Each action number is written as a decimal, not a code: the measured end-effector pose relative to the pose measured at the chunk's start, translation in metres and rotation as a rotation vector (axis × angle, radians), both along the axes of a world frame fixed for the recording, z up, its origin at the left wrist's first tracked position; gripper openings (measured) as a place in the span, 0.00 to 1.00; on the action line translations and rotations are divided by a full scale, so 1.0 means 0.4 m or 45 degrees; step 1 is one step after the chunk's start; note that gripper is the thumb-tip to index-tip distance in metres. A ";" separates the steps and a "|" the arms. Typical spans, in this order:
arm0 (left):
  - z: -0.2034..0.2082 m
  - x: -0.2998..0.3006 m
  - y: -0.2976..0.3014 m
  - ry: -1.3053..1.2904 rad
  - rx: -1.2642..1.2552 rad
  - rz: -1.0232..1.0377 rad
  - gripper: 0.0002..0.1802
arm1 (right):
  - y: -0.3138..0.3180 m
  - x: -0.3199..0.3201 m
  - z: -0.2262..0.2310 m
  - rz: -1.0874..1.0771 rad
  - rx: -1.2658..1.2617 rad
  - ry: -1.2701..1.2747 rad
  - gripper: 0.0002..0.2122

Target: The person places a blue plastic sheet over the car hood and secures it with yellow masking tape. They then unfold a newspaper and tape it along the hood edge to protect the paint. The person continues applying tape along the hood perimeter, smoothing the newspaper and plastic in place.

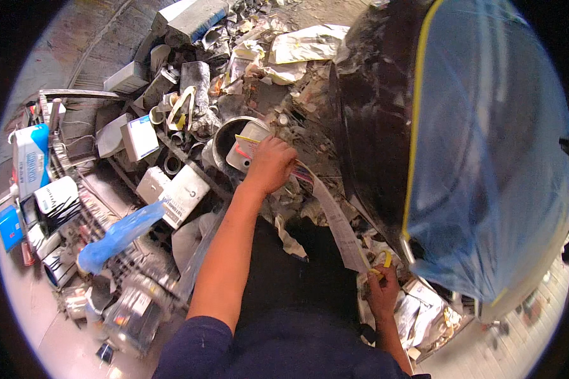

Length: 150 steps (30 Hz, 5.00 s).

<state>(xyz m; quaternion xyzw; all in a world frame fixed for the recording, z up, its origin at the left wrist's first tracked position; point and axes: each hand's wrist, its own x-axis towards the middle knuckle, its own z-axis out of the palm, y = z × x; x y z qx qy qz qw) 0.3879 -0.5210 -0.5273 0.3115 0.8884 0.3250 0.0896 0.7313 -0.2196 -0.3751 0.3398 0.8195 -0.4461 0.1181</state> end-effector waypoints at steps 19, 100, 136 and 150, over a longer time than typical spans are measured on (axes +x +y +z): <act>-0.646 -0.049 0.299 -0.065 0.346 -0.397 0.07 | -0.052 -0.255 -0.240 0.611 0.627 0.838 0.08; -0.701 -0.101 0.280 0.188 0.816 -0.426 0.29 | -0.166 0.000 -0.421 0.083 0.667 0.831 0.06; -0.723 -0.508 0.471 0.066 0.890 0.270 0.12 | -0.129 0.026 -0.729 -0.657 0.261 0.377 0.05; -0.707 -0.489 0.440 -0.235 1.048 0.307 0.07 | -0.130 0.022 -0.738 -0.597 0.324 0.247 0.04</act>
